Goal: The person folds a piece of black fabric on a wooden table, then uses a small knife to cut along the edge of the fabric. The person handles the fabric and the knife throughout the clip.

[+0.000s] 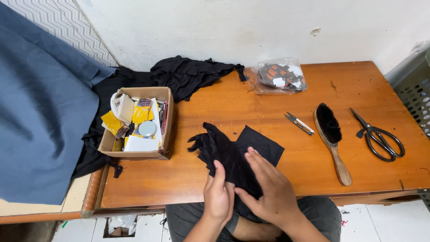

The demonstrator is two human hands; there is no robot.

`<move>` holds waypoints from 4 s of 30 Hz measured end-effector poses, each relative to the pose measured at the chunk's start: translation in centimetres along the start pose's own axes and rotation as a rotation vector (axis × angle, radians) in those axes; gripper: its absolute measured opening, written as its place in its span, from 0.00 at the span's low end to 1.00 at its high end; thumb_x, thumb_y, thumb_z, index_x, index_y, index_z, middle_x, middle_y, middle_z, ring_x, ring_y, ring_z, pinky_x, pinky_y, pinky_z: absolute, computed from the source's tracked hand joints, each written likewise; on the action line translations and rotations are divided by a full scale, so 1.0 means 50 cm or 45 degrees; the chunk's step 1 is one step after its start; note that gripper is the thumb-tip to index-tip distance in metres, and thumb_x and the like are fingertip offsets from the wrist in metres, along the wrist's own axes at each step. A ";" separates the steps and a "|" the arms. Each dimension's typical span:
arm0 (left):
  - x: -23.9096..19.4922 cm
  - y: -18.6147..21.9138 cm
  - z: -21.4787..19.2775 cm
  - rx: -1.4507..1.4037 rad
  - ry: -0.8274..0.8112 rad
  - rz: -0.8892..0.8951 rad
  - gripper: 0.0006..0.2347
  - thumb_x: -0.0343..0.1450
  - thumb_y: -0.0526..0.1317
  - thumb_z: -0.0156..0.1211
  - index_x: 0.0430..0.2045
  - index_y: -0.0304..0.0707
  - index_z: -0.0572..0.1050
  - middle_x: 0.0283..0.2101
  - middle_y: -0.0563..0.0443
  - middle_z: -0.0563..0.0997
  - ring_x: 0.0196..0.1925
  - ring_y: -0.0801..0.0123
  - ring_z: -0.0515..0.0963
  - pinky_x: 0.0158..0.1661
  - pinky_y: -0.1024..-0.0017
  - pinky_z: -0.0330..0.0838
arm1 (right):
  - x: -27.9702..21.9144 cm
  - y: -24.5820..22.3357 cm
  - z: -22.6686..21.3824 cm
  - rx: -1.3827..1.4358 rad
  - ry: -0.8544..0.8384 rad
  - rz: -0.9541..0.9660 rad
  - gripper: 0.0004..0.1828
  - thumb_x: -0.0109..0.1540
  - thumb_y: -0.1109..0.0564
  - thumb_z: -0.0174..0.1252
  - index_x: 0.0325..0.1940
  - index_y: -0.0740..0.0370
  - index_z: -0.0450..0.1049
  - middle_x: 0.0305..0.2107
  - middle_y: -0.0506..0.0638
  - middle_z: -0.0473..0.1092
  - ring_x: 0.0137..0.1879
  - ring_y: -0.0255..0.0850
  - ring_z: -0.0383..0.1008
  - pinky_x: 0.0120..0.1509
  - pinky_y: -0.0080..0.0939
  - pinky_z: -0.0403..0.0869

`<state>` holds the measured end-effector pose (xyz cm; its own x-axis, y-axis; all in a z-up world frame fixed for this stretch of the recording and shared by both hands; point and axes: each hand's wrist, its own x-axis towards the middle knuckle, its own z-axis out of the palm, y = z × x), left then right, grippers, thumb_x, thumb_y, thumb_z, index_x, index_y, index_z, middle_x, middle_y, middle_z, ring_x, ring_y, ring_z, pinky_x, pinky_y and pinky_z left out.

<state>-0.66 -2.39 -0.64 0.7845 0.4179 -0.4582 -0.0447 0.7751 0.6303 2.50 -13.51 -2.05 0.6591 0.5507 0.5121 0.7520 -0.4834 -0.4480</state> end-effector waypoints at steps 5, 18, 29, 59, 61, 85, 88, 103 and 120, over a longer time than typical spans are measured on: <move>0.014 0.008 -0.014 0.019 -0.462 0.429 0.25 0.65 0.36 0.43 0.57 0.42 0.44 0.61 0.47 0.53 0.62 0.69 0.54 0.58 0.74 0.46 | 0.023 -0.009 0.015 0.205 -0.167 -0.147 0.28 0.54 0.64 0.44 0.58 0.67 0.52 0.56 0.57 0.56 0.60 0.46 0.59 0.56 0.37 0.67; 0.054 0.014 -0.038 -0.396 0.288 0.159 0.18 0.65 0.37 0.40 0.50 0.38 0.63 0.54 0.42 0.67 0.54 0.61 0.67 0.54 0.68 0.59 | 0.035 0.048 0.012 1.478 0.626 1.067 0.23 0.56 0.65 0.39 0.56 0.65 0.62 0.37 0.54 0.69 0.23 0.24 0.61 0.25 0.16 0.57; 0.077 0.000 -0.125 -0.581 0.212 0.455 0.19 0.65 0.39 0.36 0.53 0.43 0.57 0.58 0.44 0.60 0.59 0.60 0.60 0.59 0.59 0.51 | -0.168 0.255 -0.012 1.628 1.602 1.271 0.09 0.60 0.65 0.38 0.31 0.54 0.62 0.37 0.42 0.67 0.49 0.27 0.69 0.59 0.30 0.69; 0.073 0.005 -0.105 2.051 -1.270 1.166 0.28 0.63 0.57 0.40 0.49 0.33 0.62 0.53 0.43 0.62 0.61 0.51 0.51 0.57 0.52 0.34 | -0.119 0.203 -0.040 -0.009 -0.622 -0.159 0.29 0.48 0.65 0.44 0.52 0.46 0.67 0.55 0.43 0.58 0.48 0.48 0.62 0.59 0.52 0.53; 0.075 0.009 -0.103 1.996 -1.267 1.144 0.29 0.63 0.58 0.38 0.46 0.29 0.64 0.47 0.43 0.68 0.60 0.49 0.53 0.57 0.52 0.35 | -0.107 0.194 -0.044 0.007 -0.743 -0.138 0.31 0.46 0.66 0.46 0.53 0.47 0.66 0.56 0.41 0.58 0.53 0.49 0.61 0.59 0.53 0.53; 0.161 -0.066 0.059 2.213 -1.212 1.690 0.17 0.67 0.35 0.40 0.51 0.34 0.60 0.58 0.45 0.60 0.60 0.58 0.58 0.58 0.59 0.46 | -0.124 0.153 -0.045 -0.236 -0.193 -0.160 0.39 0.52 0.39 0.55 0.58 0.63 0.54 0.57 0.56 0.54 0.65 0.47 0.51 0.67 0.49 0.50; 0.181 -0.075 0.037 2.206 -1.567 1.276 0.20 0.69 0.48 0.36 0.51 0.37 0.61 0.59 0.43 0.57 0.62 0.62 0.52 0.59 0.62 0.39 | -0.187 0.166 -0.016 -0.459 -0.180 -0.188 0.28 0.55 0.55 0.53 0.56 0.66 0.55 0.50 0.52 0.63 0.58 0.43 0.62 0.61 0.48 0.60; 0.093 -0.067 -0.049 2.379 -1.673 1.527 0.30 0.63 0.57 0.40 0.52 0.33 0.58 0.59 0.43 0.56 0.63 0.59 0.49 0.60 0.56 0.33 | -0.165 0.159 -0.050 -0.361 0.425 0.597 0.09 0.56 0.56 0.49 0.36 0.60 0.71 0.31 0.45 0.71 0.39 0.39 0.66 0.46 0.34 0.62; 0.009 -0.062 -0.044 1.406 -1.562 0.733 0.23 0.65 0.43 0.50 0.51 0.30 0.57 0.58 0.35 0.56 0.63 0.52 0.53 0.60 0.55 0.40 | -0.057 0.132 -0.104 0.741 0.312 1.203 0.09 0.56 0.64 0.49 0.39 0.67 0.71 0.26 0.50 0.70 0.32 0.33 0.68 0.38 0.28 0.67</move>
<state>-1.54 -3.57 -4.17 0.8174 -0.4737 0.3279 -0.4652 -0.2069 0.8607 5.57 -21.80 -2.64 0.9928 -0.0454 -0.1108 -0.1179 -0.2098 -0.9706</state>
